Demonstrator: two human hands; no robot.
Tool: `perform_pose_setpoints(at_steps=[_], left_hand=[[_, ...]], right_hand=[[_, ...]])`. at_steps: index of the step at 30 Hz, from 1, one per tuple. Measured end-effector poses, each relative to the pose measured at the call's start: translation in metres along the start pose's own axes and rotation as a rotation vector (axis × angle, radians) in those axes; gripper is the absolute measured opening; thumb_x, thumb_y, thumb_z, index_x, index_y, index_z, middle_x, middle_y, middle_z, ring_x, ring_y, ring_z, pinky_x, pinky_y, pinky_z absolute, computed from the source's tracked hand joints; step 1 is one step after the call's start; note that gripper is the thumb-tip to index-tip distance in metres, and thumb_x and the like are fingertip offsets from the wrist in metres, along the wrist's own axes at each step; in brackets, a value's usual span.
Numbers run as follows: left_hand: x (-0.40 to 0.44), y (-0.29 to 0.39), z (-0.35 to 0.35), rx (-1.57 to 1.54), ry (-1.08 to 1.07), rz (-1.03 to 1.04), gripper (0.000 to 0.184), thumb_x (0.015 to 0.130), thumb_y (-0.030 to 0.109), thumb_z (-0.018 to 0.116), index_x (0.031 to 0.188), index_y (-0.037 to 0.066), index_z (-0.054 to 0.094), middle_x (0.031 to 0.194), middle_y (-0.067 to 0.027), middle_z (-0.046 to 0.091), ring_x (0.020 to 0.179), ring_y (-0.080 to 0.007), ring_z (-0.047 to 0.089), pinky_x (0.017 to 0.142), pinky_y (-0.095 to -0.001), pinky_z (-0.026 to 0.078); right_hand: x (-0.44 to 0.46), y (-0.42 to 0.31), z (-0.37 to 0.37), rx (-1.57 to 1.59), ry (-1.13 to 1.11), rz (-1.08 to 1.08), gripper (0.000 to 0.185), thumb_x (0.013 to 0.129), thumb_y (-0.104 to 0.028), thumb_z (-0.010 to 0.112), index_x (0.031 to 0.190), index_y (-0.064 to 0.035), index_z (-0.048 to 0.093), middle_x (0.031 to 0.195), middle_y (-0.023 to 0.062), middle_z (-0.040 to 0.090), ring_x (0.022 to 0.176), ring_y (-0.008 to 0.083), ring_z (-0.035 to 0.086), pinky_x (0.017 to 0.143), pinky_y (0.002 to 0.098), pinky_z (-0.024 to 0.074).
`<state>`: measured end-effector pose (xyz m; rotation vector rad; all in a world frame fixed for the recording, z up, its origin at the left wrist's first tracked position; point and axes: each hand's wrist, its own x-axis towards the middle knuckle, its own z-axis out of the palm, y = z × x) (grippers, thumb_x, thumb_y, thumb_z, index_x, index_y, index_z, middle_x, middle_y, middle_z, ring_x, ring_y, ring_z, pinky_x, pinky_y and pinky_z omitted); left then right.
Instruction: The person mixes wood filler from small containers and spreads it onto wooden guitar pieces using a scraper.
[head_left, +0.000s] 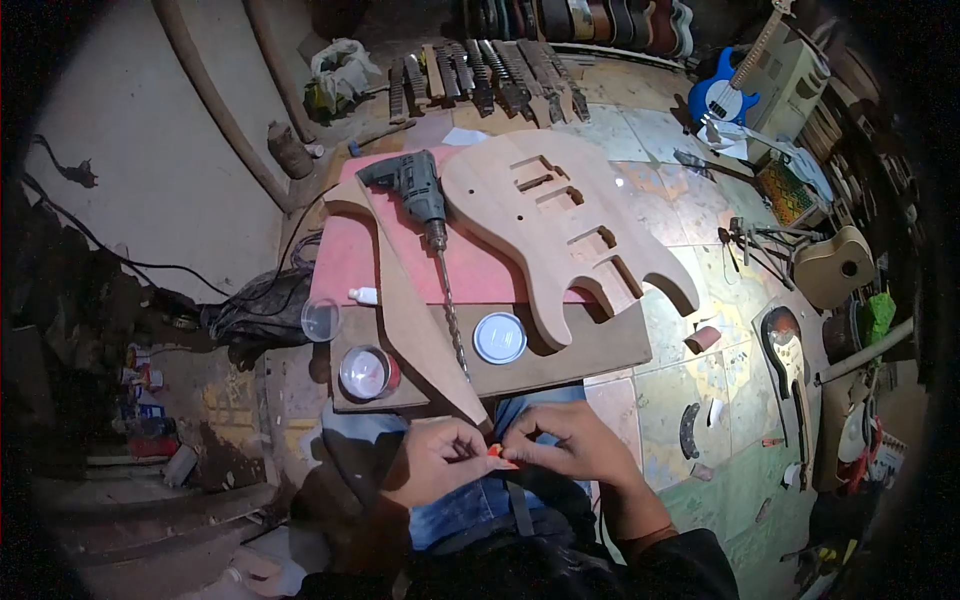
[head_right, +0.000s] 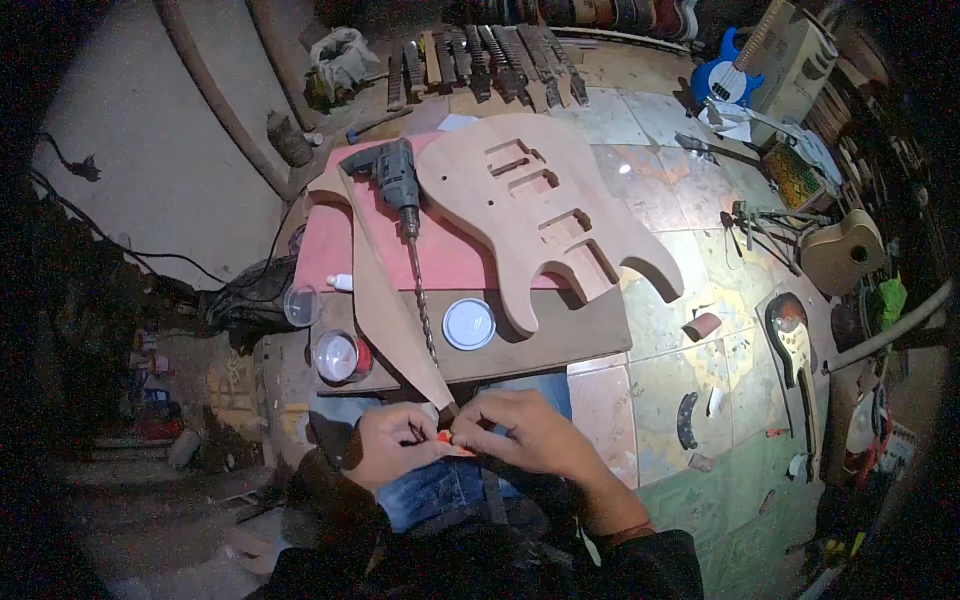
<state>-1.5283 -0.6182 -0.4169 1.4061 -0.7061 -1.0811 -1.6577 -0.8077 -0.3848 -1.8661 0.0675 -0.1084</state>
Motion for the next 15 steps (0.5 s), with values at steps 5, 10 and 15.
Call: perform_pose_setpoints(at_steps=[5, 10, 15], left_hand=[[-0.005, -0.005, 0.008, 0.237, -0.008, 0.144, 0.019, 0.081, 0.016, 0.075, 0.077, 0.003, 0.060, 0.065, -0.0026, 0.059, 0.059, -0.0073, 0.055, 0.056, -0.0239, 0.044], [-0.013, -0.010, 0.017, 0.289, 0.061, 0.165, 0.021, 0.084, 0.020, 0.070, 0.076, 0.003, 0.059, 0.062, -0.0043, 0.056, 0.057, -0.0109, 0.053, 0.055, -0.0279, 0.043], [-0.014, -0.021, 0.035, -0.309, 0.279, 0.107, 0.012, 0.084, -0.006, 0.066, 0.094, -0.002, 0.058, 0.087, -0.0078, 0.062, 0.082, -0.0135, 0.063, 0.074, -0.0246, 0.049]], right_hand=[[-0.004, 0.011, 0.011, 0.101, 0.028, -0.031, 0.011, 0.083, -0.011, 0.070, 0.087, -0.0022, 0.065, 0.083, 0.0101, 0.066, 0.076, 0.0231, 0.065, 0.068, 0.0315, 0.0492], [-0.007, 0.020, 0.029, 0.210, 0.088, -0.018, 0.014, 0.085, -0.015, 0.069, 0.090, -0.0028, 0.065, 0.084, 0.0098, 0.065, 0.077, 0.0221, 0.065, 0.068, 0.0318, 0.0487], [-0.006, 0.015, 0.012, 0.199, 0.064, -0.022, 0.015, 0.086, -0.015, 0.068, 0.092, -0.0026, 0.064, 0.087, 0.0100, 0.065, 0.078, 0.0231, 0.065, 0.069, 0.0322, 0.0487]])
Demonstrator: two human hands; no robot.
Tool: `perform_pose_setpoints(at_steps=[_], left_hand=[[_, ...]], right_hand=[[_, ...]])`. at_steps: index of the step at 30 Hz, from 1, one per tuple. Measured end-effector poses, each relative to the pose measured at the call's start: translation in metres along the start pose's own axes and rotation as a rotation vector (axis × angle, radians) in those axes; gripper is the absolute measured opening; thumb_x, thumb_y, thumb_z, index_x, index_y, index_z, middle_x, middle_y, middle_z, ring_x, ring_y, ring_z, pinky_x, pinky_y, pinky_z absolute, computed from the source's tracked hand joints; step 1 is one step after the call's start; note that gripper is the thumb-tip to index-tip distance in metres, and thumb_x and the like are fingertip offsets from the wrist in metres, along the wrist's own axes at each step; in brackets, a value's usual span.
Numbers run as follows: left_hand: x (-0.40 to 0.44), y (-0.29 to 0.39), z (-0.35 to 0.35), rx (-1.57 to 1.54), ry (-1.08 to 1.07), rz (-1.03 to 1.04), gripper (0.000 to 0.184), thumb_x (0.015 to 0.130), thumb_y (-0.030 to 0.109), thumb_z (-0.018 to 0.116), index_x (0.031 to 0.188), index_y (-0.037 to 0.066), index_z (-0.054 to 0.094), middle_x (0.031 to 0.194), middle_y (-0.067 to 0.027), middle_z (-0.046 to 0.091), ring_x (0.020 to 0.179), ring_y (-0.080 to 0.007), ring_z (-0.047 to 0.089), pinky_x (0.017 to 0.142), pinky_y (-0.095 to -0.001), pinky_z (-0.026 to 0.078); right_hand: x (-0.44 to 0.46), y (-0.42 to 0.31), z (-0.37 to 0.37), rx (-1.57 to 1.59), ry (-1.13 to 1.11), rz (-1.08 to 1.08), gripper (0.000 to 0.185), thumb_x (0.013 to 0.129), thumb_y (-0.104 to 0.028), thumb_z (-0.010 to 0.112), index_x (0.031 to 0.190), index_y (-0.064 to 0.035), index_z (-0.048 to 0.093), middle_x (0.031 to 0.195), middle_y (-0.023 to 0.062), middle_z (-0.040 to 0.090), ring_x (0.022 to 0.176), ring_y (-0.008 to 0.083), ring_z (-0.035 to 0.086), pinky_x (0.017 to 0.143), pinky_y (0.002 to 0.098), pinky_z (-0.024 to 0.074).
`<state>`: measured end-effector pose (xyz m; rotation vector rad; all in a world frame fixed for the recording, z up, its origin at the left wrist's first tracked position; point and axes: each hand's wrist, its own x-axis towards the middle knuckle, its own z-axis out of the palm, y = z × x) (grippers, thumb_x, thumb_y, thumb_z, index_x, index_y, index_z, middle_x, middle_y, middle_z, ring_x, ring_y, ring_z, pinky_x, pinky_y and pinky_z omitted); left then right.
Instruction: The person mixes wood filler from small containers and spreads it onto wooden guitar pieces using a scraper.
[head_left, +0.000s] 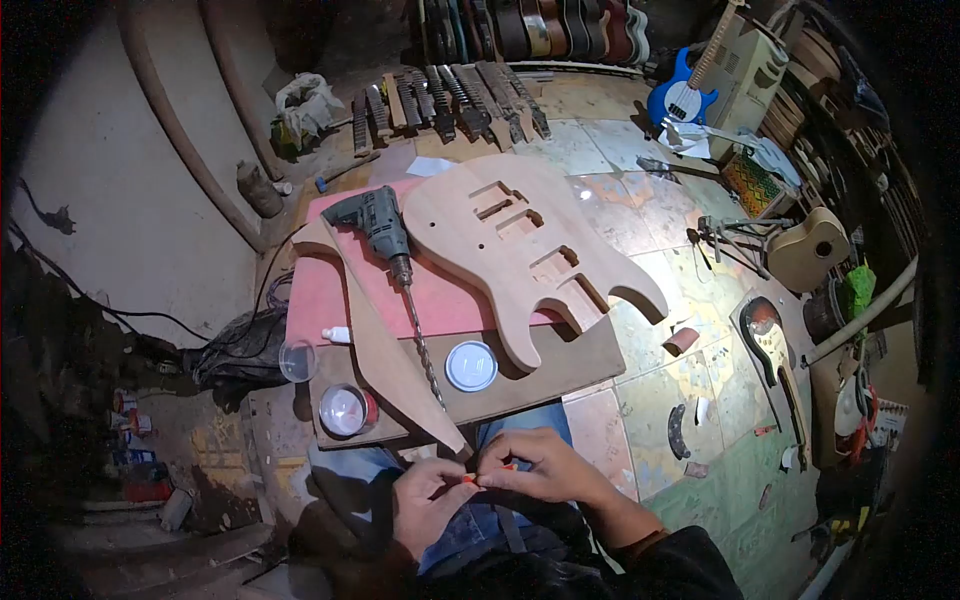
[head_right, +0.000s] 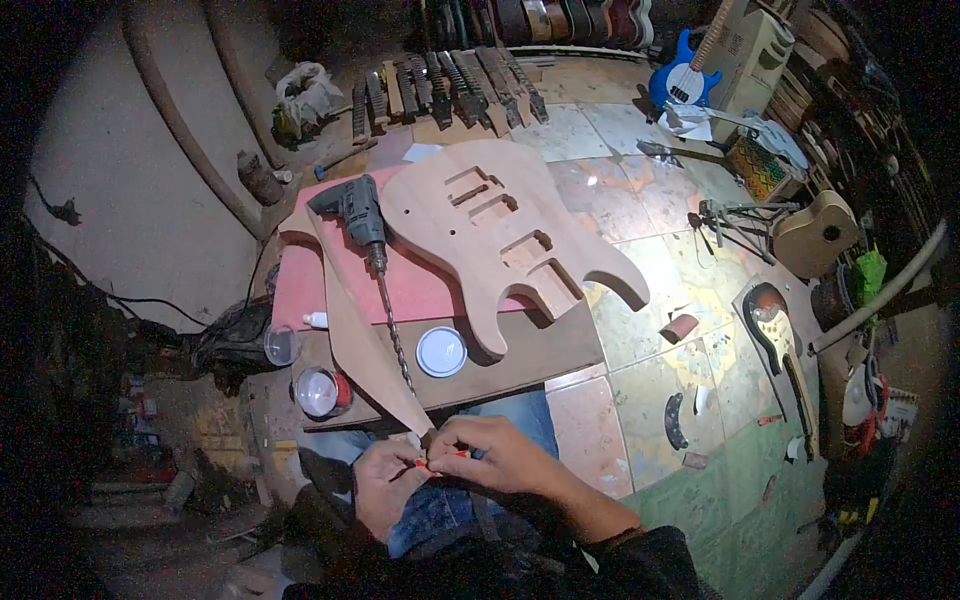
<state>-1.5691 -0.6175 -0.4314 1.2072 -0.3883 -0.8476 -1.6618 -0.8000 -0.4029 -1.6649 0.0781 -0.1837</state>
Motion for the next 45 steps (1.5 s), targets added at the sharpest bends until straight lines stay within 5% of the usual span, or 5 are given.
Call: perform_pose_setpoints(at_steps=[18, 30, 36, 41, 45], left_hand=[[-0.008, -0.020, -0.035, 0.345, -0.202, 0.098, 0.019, 0.076, 0.012, 0.072, 0.068, 0.005, 0.056, 0.064, 0.0008, 0.057, 0.060, -0.0054, 0.049, 0.053, -0.0231, 0.039], [0.004, -0.046, 0.066, 0.555, -0.253, 0.235, 0.022, 0.084, 0.009, 0.067, 0.093, 0.001, 0.048, 0.095, -0.0158, 0.062, 0.086, -0.0217, 0.062, 0.077, -0.0341, 0.052], [0.026, -0.065, 0.090, 0.270, -0.336, -0.121, 0.027, 0.081, 0.015, 0.065, 0.084, 0.002, 0.041, 0.082, -0.0166, 0.061, 0.082, -0.0219, 0.063, 0.075, -0.0321, 0.052], [0.043, -0.074, 0.101, 0.707, -0.202, -0.087, 0.029, 0.087, 0.016, 0.062, 0.101, 0.001, 0.041, 0.090, -0.0147, 0.061, 0.069, -0.0146, 0.057, 0.066, -0.0277, 0.049], [0.056, -0.070, 0.142, 0.632, -0.136, -0.083, 0.021, 0.089, 0.014, 0.059, 0.098, -0.001, 0.047, 0.089, -0.0160, 0.062, 0.077, -0.0155, 0.057, 0.070, -0.0264, 0.047]], right_hand=[[-0.004, 0.016, 0.022, 0.112, -0.082, -0.042, 0.016, 0.085, -0.017, 0.070, 0.090, -0.0025, 0.065, 0.088, 0.0086, 0.066, 0.081, 0.0203, 0.064, 0.074, 0.0316, 0.0493], [-0.106, 0.051, -0.050, 0.160, 0.480, -0.178, 0.018, 0.083, -0.016, 0.071, 0.089, -0.0015, 0.063, 0.083, 0.0078, 0.065, 0.077, 0.0155, 0.063, 0.068, 0.0288, 0.0498], [-0.250, 0.292, -0.108, -0.110, 1.640, 0.608, 0.022, 0.085, -0.016, 0.061, 0.100, -0.0001, 0.062, 0.088, 0.0129, 0.064, 0.080, 0.0240, 0.063, 0.076, 0.0341, 0.0507], [-0.382, 0.412, -0.064, -0.260, 1.088, 1.703, 0.125, 0.060, -0.048, 0.082, 0.149, -0.0001, 0.009, 0.150, 0.0359, 0.008, 0.138, 0.0519, 0.016, 0.111, 0.0543, 0.0233], [-0.393, 0.435, -0.054, -0.225, 0.972, 1.602, 0.142, 0.057, -0.058, 0.082, 0.148, 0.0005, -0.010, 0.148, 0.0403, -0.011, 0.137, 0.0587, -0.004, 0.110, 0.0645, 0.0099]])
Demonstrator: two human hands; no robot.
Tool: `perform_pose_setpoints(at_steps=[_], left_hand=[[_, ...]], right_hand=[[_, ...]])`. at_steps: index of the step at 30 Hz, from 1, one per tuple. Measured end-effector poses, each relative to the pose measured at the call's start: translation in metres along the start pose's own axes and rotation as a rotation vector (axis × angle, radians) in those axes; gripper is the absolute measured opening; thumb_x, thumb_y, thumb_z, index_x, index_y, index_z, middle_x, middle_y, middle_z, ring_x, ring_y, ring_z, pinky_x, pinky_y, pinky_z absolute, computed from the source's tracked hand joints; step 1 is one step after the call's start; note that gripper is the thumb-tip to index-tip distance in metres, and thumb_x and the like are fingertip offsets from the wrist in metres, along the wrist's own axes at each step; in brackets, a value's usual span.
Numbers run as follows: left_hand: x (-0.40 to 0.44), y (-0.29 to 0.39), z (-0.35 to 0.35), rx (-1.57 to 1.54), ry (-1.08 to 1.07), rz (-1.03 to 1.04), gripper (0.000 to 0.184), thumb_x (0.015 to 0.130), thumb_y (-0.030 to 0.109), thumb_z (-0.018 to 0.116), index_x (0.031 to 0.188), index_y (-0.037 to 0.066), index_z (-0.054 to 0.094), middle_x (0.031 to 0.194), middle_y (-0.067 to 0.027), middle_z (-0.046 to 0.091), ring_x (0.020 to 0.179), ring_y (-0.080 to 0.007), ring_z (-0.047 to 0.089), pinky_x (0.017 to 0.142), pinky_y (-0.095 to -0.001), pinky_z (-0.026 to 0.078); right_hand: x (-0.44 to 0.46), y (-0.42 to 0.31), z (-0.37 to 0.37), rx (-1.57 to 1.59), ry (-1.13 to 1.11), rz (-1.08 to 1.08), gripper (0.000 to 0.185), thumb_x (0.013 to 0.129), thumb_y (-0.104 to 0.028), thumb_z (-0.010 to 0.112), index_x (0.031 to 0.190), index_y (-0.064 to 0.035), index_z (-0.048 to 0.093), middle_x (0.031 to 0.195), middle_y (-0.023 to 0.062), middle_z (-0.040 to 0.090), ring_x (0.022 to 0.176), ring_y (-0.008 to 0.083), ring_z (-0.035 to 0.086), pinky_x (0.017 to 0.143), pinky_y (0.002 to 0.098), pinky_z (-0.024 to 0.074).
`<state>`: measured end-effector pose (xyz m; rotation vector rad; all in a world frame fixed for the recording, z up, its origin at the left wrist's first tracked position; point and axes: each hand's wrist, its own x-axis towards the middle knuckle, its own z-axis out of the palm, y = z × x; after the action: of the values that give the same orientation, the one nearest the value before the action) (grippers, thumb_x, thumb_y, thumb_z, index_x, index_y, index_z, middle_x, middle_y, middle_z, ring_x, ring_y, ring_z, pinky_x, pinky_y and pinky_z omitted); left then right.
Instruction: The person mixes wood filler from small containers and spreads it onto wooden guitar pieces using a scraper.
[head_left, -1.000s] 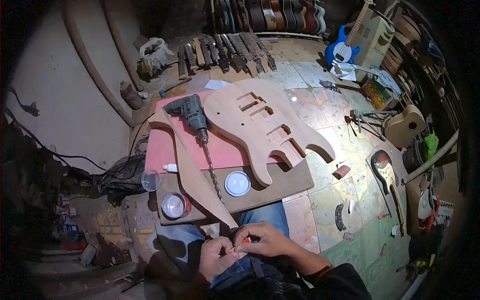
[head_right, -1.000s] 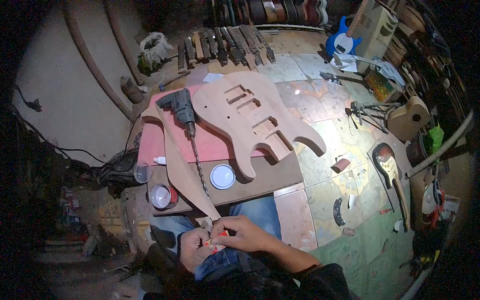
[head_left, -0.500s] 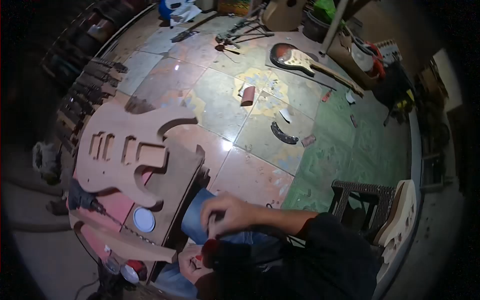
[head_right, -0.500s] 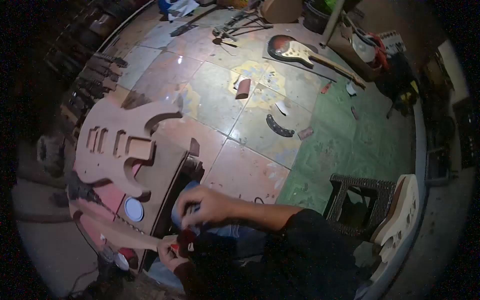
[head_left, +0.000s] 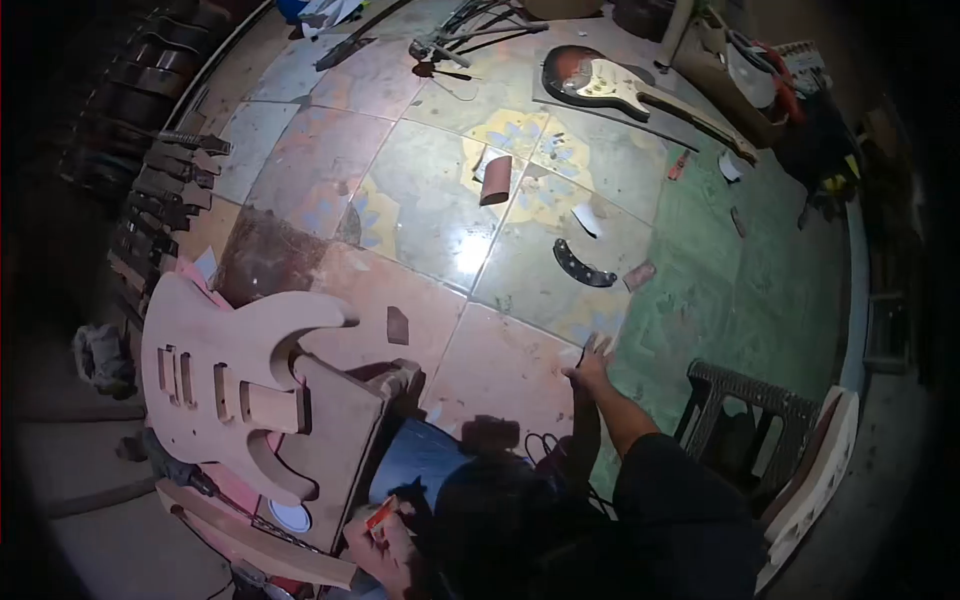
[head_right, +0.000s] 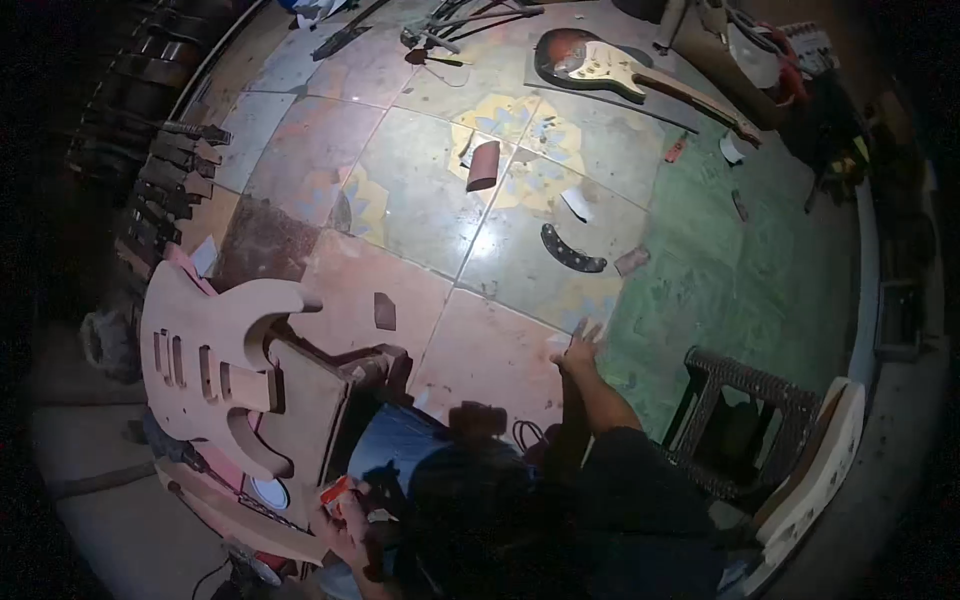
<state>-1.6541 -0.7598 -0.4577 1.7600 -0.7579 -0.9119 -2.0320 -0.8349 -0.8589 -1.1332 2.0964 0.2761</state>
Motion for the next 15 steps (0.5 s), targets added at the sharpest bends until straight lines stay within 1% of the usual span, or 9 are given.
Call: perform_pose_setpoints(at_steps=[1, 2, 4, 6, 8, 9, 10, 12, 15], left_hand=[[0.013, -0.008, -0.001, 0.143, -0.035, 0.247, 0.017, 0.088, 0.011, 0.058, 0.098, -0.001, 0.051, 0.091, -0.0166, 0.064, 0.086, -0.0226, 0.058, 0.079, -0.0334, 0.048], [0.031, -0.010, -0.002, 0.135, -0.020, 0.243, 0.017, 0.088, 0.011, 0.058, 0.098, -0.001, 0.051, 0.091, -0.0166, 0.064, 0.086, -0.0226, 0.058, 0.079, -0.0334, 0.048], [0.066, -0.018, 0.012, 0.674, -0.120, 0.822, 0.014, 0.087, 0.010, 0.059, 0.096, 0.001, 0.053, 0.095, -0.0161, 0.065, 0.089, -0.0327, 0.060, 0.088, -0.0447, 0.046], [0.064, -0.026, 0.027, 0.563, -0.036, 0.719, 0.010, 0.086, 0.008, 0.059, 0.092, 0.002, 0.054, 0.097, -0.0145, 0.065, 0.097, -0.0379, 0.059, 0.096, -0.0530, 0.040], [0.059, -0.015, 0.030, 0.531, -0.045, 0.519, 0.014, 0.092, 0.010, 0.052, 0.094, -0.002, 0.057, 0.101, -0.0149, 0.060, 0.105, -0.0298, 0.055, 0.096, -0.0407, 0.041], [0.058, -0.015, 0.028, 0.511, -0.031, 0.468, 0.006, 0.087, 0.004, 0.055, 0.091, 0.001, 0.053, 0.097, -0.0156, 0.064, 0.098, -0.0349, 0.059, 0.101, -0.0536, 0.038], [0.057, -0.014, 0.030, 0.500, -0.044, 0.459, 0.006, 0.087, 0.004, 0.055, 0.091, 0.001, 0.053, 0.097, -0.0156, 0.064, 0.098, -0.0349, 0.059, 0.101, -0.0536, 0.038], [0.058, -0.008, 0.027, 0.500, -0.058, 0.414, 0.017, 0.094, 0.010, 0.051, 0.103, -0.003, 0.055, 0.104, -0.0160, 0.058, 0.096, -0.0260, 0.056, 0.092, -0.0355, 0.042], [0.056, -0.017, 0.019, 0.504, 0.048, 0.267, 0.026, 0.097, 0.012, 0.052, 0.116, -0.005, 0.049, 0.105, -0.0156, 0.058, 0.093, -0.0237, 0.055, 0.087, -0.0339, 0.044]], right_hand=[[0.003, -0.003, 0.001, -0.034, -0.007, 0.049, 0.142, 0.058, -0.057, 0.082, 0.148, -0.0044, -0.014, 0.149, 0.0364, -0.017, 0.136, 0.0597, -0.007, 0.109, 0.0665, 0.0118], [0.007, -0.006, 0.000, -0.069, -0.010, 0.097, 0.143, 0.058, -0.056, 0.083, 0.149, -0.0092, -0.018, 0.149, 0.0324, -0.022, 0.135, 0.0607, -0.009, 0.108, 0.0685, 0.0137], [-0.007, -0.040, -0.016, 0.029, -0.055, 0.224, 0.151, 0.051, -0.060, 0.086, 0.149, -0.0083, -0.017, 0.147, 0.0335, -0.026, 0.133, 0.0593, -0.020, 0.105, 0.0725, 0.0126], [-0.003, -0.051, -0.025, -0.036, -0.093, 0.270, 0.161, 0.043, -0.071, 0.082, 0.146, -0.0021, -0.020, 0.145, 0.0320, -0.032, 0.134, 0.0569, -0.022, 0.106, 0.0709, 0.0091], [-0.013, -0.059, -0.029, 0.008, -0.137, 0.353, 0.160, 0.043, -0.073, 0.081, 0.146, -0.0065, -0.023, 0.148, 0.0275, -0.030, 0.136, 0.0529, -0.022, 0.105, 0.0726, 0.0134], [-0.019, -0.055, -0.022, 0.003, -0.148, 0.374, 0.160, 0.043, -0.073, 0.081, 0.146, -0.0065, -0.023, 0.148, 0.0275, -0.030, 0.136, 0.0529, -0.022, 0.105, 0.0726, 0.0134], [-0.017, -0.053, -0.022, 0.000, -0.150, 0.385, 0.160, 0.044, -0.073, 0.080, 0.146, -0.0083, -0.024, 0.149, 0.0253, -0.030, 0.137, 0.0512, -0.021, 0.104, 0.0732, 0.0139], [-0.013, -0.063, -0.026, 0.006, -0.153, 0.389, 0.160, 0.044, -0.074, 0.080, 0.146, -0.0101, -0.025, 0.150, 0.0230, -0.030, 0.138, 0.0496, -0.021, 0.103, 0.0738, 0.0144], [-0.013, -0.059, -0.039, -0.018, -0.220, 0.403, 0.157, 0.048, -0.072, 0.080, 0.145, -0.0084, -0.026, 0.151, 0.0220, -0.029, 0.136, 0.0530, -0.023, 0.104, 0.0731, 0.0143]])
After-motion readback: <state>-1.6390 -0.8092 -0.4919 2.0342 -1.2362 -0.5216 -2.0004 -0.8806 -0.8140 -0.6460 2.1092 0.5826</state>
